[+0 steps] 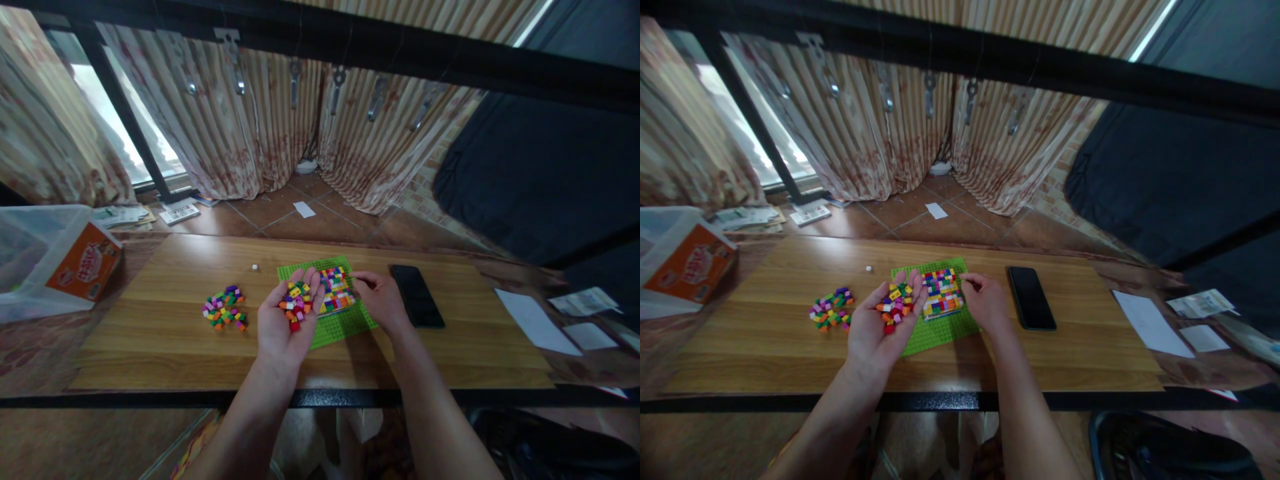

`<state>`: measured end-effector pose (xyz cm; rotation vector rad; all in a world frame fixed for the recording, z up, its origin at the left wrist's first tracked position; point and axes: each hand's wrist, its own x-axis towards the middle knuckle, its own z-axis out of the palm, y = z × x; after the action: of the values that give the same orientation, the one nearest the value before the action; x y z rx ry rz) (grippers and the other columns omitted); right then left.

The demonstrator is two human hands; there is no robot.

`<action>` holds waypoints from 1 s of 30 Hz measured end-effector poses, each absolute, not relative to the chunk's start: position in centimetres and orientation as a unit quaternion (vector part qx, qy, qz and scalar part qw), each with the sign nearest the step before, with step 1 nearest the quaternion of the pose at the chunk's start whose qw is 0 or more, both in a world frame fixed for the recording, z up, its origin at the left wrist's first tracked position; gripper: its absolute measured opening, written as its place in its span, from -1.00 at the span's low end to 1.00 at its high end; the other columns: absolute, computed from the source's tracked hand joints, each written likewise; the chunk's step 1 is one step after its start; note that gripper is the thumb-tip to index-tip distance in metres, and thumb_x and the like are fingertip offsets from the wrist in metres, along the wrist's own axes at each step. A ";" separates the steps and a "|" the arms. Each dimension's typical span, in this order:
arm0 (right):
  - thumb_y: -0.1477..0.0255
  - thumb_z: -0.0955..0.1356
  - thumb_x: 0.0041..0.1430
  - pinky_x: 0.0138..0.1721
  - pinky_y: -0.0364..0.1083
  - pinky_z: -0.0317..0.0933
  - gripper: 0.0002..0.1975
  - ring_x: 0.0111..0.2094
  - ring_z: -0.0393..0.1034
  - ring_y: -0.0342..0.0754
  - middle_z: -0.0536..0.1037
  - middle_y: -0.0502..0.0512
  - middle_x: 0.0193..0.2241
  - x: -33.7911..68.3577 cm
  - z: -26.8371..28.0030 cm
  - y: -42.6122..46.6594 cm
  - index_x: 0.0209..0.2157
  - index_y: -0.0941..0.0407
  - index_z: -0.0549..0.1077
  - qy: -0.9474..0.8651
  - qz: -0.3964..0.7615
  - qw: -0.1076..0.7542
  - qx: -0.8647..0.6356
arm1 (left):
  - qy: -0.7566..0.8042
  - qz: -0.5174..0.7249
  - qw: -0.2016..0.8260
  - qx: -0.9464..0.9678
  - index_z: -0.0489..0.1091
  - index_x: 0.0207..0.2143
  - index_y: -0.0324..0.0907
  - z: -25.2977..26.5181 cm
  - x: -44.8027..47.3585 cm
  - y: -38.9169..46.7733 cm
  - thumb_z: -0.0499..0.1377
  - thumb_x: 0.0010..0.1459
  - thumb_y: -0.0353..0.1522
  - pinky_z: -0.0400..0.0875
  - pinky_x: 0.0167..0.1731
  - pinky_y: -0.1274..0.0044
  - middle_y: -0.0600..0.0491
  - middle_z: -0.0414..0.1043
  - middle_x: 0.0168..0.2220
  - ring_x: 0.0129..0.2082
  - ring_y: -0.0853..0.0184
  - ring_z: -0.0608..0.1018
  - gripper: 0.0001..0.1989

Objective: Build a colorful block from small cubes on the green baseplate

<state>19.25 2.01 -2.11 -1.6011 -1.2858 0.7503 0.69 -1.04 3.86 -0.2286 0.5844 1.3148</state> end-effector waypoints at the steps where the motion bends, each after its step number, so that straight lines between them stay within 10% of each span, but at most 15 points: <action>1: 0.36 0.37 -0.01 -0.24 0.01 0.40 -0.79 -0.31 0.55 0.05 0.66 0.10 -0.37 19.3 -2.3 2.2 -0.32 0.09 0.61 -0.536 0.297 0.455 -0.646 | 0.267 0.602 0.746 -0.102 0.43 -0.12 -0.32 3.8 0.7 -1.0 0.01 0.20 -0.45 0.52 -0.07 0.30 -0.20 0.53 -0.17 -0.14 0.19 0.60 -0.74; 30: 0.25 0.46 -0.07 -0.33 -0.05 0.33 -0.74 -0.39 0.54 0.04 0.66 0.14 -0.43 17.3 -1.6 1.9 -0.41 0.15 0.64 -0.515 0.288 0.458 -0.665 | 0.265 0.607 0.743 -0.095 0.44 -0.24 -0.34 3.5 0.4 -0.9 0.04 0.19 -0.45 0.50 -0.04 0.32 -0.19 0.53 -0.25 -0.20 0.21 0.61 -0.80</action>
<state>17.30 1.86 -1.59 -1.6374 -1.2681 0.7104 0.40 -0.92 3.53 -0.2085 0.5814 1.3299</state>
